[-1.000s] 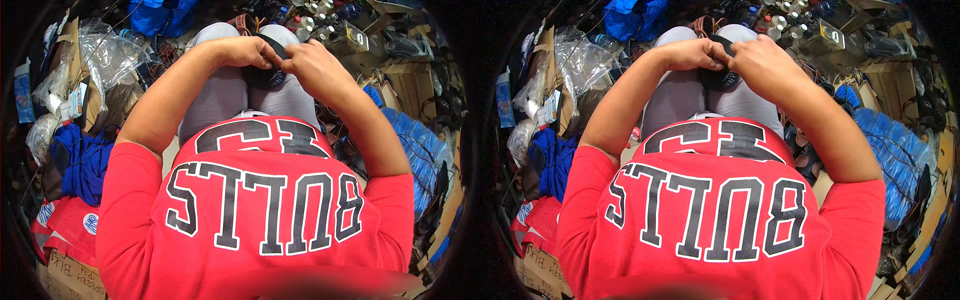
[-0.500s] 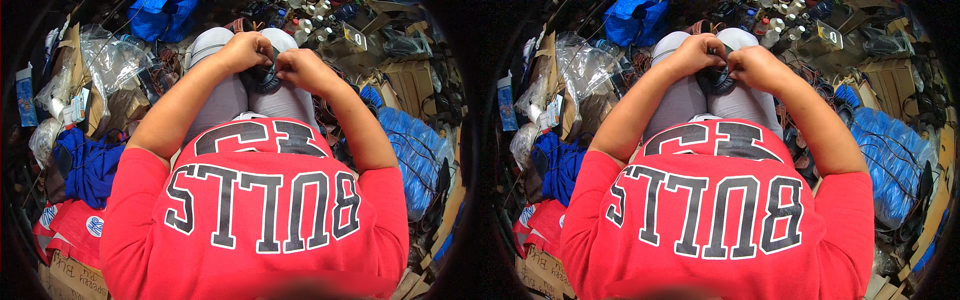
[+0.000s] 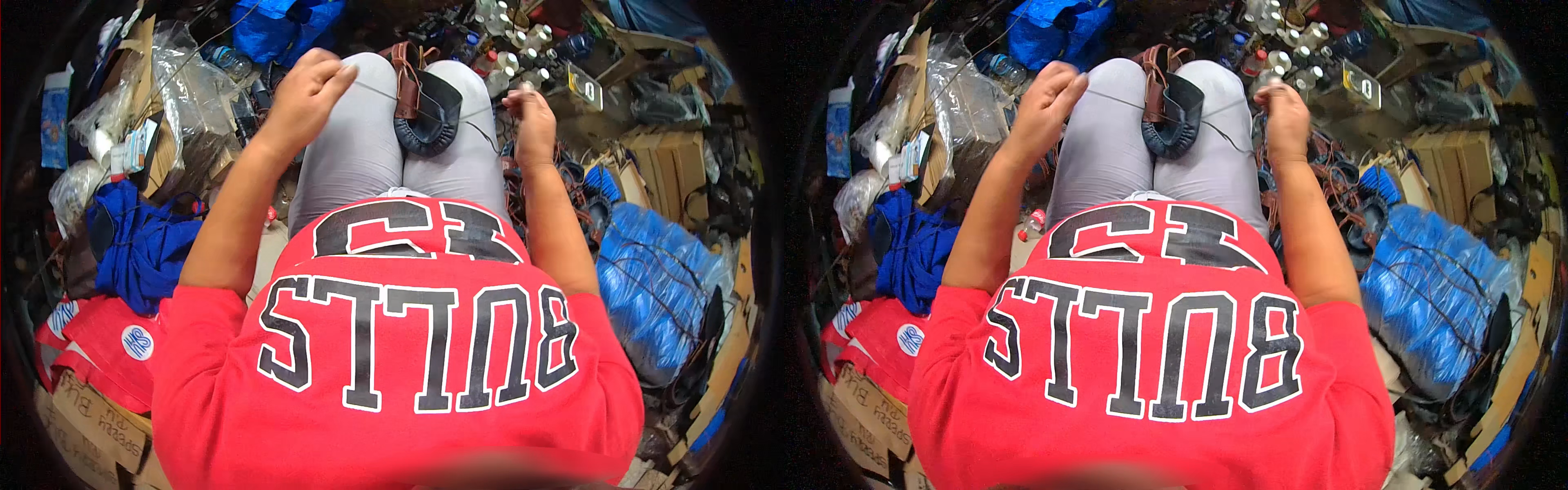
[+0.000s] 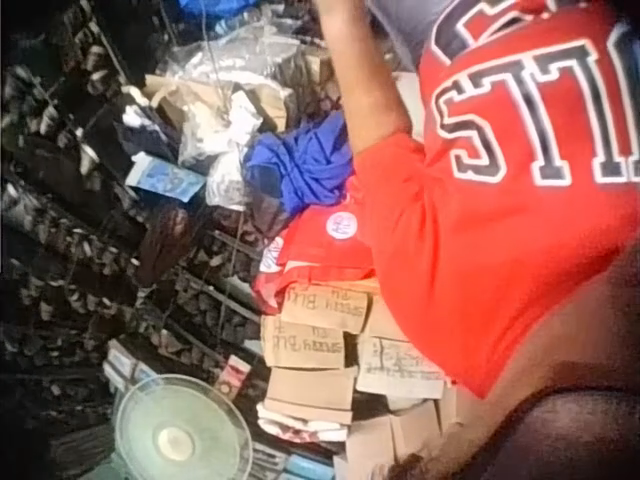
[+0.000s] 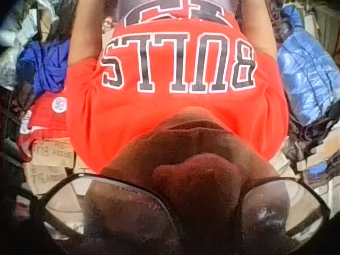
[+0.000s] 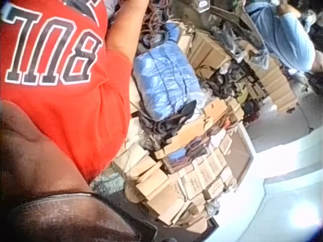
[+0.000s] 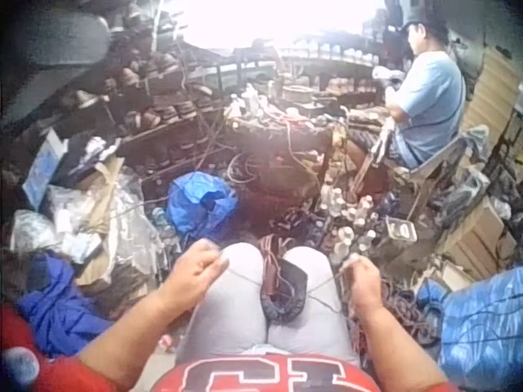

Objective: Manually stitching a black leather shoe component using a needle and thread.

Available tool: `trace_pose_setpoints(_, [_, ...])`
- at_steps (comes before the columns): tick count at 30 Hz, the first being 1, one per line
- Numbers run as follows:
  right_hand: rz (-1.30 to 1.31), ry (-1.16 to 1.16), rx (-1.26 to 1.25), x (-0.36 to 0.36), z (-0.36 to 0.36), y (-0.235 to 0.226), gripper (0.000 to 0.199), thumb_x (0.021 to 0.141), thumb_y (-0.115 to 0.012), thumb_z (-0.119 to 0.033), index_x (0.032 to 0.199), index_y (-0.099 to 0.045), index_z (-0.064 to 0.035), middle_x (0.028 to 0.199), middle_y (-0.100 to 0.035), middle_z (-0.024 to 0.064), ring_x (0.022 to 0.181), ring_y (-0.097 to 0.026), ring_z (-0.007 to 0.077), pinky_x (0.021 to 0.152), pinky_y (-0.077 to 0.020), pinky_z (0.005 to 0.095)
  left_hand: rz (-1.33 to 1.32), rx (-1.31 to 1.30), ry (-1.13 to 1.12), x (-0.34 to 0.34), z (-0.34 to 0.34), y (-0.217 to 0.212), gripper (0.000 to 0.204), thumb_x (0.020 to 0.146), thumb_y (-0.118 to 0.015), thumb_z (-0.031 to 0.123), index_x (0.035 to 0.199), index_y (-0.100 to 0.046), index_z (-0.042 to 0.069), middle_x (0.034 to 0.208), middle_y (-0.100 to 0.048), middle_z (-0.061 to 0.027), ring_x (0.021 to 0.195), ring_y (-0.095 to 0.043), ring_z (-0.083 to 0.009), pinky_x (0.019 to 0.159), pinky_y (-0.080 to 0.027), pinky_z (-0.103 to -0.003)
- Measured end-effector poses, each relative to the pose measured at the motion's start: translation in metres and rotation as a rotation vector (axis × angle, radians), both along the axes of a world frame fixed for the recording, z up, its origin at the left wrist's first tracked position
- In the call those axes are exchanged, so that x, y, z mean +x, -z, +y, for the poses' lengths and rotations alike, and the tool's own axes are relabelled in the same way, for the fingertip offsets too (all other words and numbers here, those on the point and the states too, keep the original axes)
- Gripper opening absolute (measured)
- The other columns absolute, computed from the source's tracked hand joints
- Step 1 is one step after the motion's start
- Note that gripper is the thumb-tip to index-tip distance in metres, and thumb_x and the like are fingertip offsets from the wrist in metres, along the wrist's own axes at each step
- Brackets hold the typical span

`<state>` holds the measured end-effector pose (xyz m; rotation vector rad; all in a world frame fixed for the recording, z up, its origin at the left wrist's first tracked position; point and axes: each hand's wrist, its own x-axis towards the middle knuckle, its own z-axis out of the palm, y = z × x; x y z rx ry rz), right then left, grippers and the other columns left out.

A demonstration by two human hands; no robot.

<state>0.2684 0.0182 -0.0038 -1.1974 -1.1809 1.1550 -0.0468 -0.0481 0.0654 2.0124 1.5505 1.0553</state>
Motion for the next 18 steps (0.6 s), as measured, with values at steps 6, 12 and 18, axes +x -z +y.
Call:
trace_pose_setpoints(6, [1.156, -0.448, -0.446, -0.024, -0.021, -0.044, 0.04, 0.096, -0.039, -0.036, 0.067, -0.046, -0.0098, 0.061, -0.045, 0.0002, 0.059, -0.044, 0.0134, 0.065, -0.0391, 0.0312, -1.535, -0.576, 0.455, 0.059, 0.008, -0.009, 0.04, 0.098, -0.033, 0.039, 0.07, -0.043, 0.011, 0.079, -0.06, -0.0093, 0.083, -0.061, -0.0226, 0.077, -0.043, -0.036])
trace_pose_setpoints(12, [0.752, -0.438, -0.445, 0.011, -0.04, -0.036, 0.048, 0.096, -0.04, -0.037, 0.056, -0.032, -0.0131, 0.048, -0.022, -0.0029, 0.043, -0.023, 0.0111, 0.058, -0.0337, 0.0302, -1.54, -0.674, 0.011, 0.022, 0.006, 0.019, 0.048, 0.096, -0.039, 0.038, 0.055, -0.03, 0.015, 0.049, -0.021, 0.0025, 0.044, -0.023, -0.0124, 0.061, -0.037, -0.031])
trace_pose_setpoints(18, [-0.359, -0.549, -0.413, 0.085, -0.022, -0.031, 0.042, 0.088, -0.058, -0.027, 0.123, -0.052, -0.0045, 0.113, -0.058, 0.0166, 0.091, -0.061, 0.0219, 0.085, -0.0456, 0.034, -0.56, -0.539, -0.159, -0.061, 0.013, 0.032, 0.038, 0.094, -0.045, 0.037, 0.087, -0.061, 0.005, 0.094, -0.066, -0.0098, 0.059, -0.059, -0.0103, 0.057, -0.049, -0.023])
